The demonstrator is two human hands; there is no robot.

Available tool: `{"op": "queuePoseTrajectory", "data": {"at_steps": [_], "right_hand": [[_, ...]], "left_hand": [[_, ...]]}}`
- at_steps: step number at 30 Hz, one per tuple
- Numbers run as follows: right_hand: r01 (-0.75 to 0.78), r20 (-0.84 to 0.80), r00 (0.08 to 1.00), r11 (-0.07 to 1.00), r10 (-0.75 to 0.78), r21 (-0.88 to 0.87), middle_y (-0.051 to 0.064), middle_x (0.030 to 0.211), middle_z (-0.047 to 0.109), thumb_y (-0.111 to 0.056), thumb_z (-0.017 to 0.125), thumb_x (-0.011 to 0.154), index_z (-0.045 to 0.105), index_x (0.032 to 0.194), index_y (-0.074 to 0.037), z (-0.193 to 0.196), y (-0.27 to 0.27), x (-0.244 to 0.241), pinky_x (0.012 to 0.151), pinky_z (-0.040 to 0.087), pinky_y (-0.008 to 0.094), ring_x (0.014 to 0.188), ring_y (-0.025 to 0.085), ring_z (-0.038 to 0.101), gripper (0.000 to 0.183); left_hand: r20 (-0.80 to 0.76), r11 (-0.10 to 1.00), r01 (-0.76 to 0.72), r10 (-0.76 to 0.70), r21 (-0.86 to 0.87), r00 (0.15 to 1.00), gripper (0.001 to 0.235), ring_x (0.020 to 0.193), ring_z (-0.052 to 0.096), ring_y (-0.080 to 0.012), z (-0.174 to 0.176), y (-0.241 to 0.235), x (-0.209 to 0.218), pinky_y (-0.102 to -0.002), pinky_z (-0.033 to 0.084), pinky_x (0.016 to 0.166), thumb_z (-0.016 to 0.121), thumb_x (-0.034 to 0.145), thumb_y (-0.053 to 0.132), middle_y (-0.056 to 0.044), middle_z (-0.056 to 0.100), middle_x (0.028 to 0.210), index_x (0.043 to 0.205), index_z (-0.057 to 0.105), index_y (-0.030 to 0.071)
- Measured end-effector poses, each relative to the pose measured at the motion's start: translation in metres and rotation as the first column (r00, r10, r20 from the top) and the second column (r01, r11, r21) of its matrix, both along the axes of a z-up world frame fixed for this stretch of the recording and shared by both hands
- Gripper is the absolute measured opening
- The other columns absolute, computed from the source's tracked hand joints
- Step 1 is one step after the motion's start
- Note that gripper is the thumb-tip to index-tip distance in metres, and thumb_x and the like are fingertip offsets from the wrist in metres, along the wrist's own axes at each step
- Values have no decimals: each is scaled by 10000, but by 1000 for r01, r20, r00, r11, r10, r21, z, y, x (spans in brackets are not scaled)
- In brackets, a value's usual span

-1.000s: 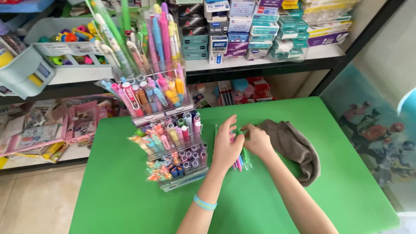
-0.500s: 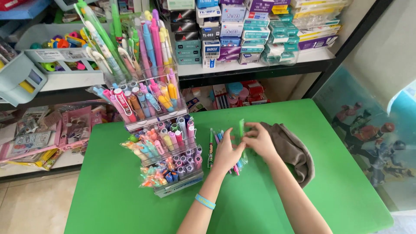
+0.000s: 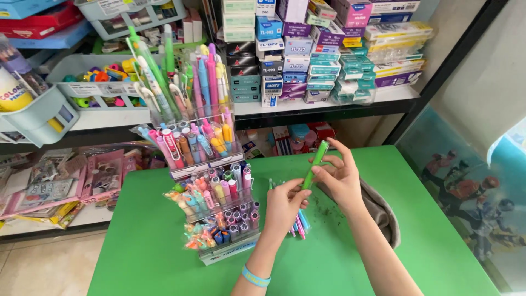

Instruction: Cleaning and organizing various pens and highlighters from a display stand using a cloth.

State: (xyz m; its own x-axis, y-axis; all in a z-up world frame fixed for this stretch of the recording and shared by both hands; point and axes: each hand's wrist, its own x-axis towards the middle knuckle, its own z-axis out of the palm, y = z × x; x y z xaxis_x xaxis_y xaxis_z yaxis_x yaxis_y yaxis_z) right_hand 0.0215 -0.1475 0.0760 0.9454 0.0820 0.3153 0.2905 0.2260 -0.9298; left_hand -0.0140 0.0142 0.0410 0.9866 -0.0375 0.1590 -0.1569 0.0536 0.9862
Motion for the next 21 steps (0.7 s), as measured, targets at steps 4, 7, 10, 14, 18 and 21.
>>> {"op": "queuePoseTrajectory", "data": {"at_steps": [4, 7, 10, 14, 18, 21], "right_hand": [[8, 99, 995, 1000, -6, -12, 136, 1171, 665, 46, 689, 902, 333, 1570, -137, 14, 3, -6, 775, 614, 350, 1073, 221, 711, 779], [-13, 134, 991, 1000, 11, 8, 116, 1171, 628, 46, 683, 900, 297, 1586, -150, 24, 1, -8, 791, 629, 365, 1104, 220, 702, 811], [42, 182, 983, 999, -37, -22, 153, 1185, 660, 33, 690, 923, 323, 1561, -133, 31, 2, -11, 801, 618, 355, 1060, 240, 704, 755], [175, 277, 941, 980, -194, 91, 157, 1255, 628, 46, 710, 949, 310, 1532, -141, 57, 15, -15, 827, 617, 355, 1058, 224, 687, 732], [189, 365, 885, 938, -291, 289, 152, 1297, 577, 79, 706, 1063, 246, 1532, -146, 93, 45, -8, 831, 614, 321, 1054, 212, 682, 694], [152, 449, 853, 949, -267, 275, 150, 1319, 567, 92, 711, 1072, 251, 1502, -141, 112, 81, 3, 826, 639, 330, 1079, 223, 697, 672]], "left_hand": [[24, 999, -24, 25, -22, 999, 274, 627, 705, -106, 14, -1, -9, -249, 585, 569, 755, 879, 49, -85, 752, 777, 1141, 741, -33], [47, 992, -96, 100, -83, 994, 246, 616, 701, -106, 27, -2, -18, -249, 578, 553, 767, 878, 67, -90, 757, 774, 1097, 729, -38], [118, 985, -167, 170, -37, 978, 243, 634, 729, -111, 45, 4, -28, -256, 591, 547, 772, 884, 83, -89, 758, 750, 1096, 723, -27], [320, 970, -233, 242, -67, 916, 413, 1037, 711, -209, 67, 19, -43, -314, 599, 820, 652, 1002, 154, -169, 723, 1147, 1369, 572, -18], [443, 941, -239, 325, -239, 836, 579, 1445, 526, -302, 83, 38, -60, -419, 494, 1119, 544, 1072, 272, -213, 489, 1571, 1545, 409, -35], [498, 889, -265, 432, -372, 752, 598, 1502, 441, -318, 89, 55, -70, -448, 412, 1198, 514, 1096, 276, -203, 384, 1643, 1570, 340, -44]]}}
